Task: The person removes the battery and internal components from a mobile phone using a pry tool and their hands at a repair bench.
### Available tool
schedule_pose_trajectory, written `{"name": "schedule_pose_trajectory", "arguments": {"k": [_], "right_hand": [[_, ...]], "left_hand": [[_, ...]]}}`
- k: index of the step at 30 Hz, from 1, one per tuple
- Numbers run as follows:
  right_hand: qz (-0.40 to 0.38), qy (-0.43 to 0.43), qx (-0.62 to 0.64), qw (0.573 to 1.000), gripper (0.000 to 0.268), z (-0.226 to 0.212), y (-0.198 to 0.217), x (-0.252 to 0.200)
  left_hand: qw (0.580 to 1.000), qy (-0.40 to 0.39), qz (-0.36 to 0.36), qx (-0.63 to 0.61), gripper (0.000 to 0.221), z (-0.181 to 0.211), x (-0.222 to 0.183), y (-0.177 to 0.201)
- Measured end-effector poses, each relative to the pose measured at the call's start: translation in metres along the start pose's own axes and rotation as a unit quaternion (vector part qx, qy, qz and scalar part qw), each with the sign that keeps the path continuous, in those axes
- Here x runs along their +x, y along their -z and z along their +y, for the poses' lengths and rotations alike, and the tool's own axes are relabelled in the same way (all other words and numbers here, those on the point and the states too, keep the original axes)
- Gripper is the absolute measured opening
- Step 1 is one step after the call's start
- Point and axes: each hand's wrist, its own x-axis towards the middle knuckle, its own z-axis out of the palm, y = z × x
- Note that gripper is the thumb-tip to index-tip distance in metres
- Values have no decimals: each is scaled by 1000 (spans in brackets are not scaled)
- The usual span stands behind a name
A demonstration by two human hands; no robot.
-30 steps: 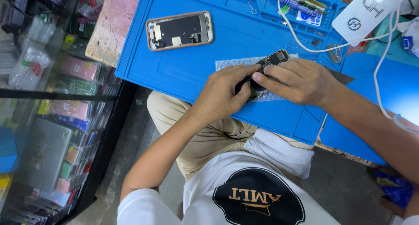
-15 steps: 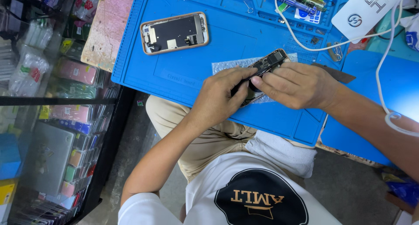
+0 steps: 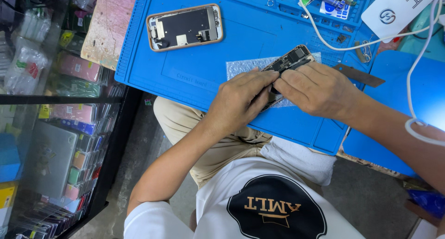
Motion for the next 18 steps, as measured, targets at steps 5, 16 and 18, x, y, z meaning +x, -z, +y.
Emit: {"name": "schedule_pose_trajectory", "arguments": {"k": [5, 16, 18], "right_hand": [[-8, 30, 3, 1000, 17, 4, 2, -6], [8, -67, 86, 994, 25, 3, 15, -4], [-25, -51, 69, 996, 23, 2, 16, -6]], "left_hand": [[998, 67, 2, -9, 27, -3, 8, 7], [999, 22, 30, -6, 25, 3, 4, 3], [999, 44, 27, -4, 25, 4, 6, 1]]}}
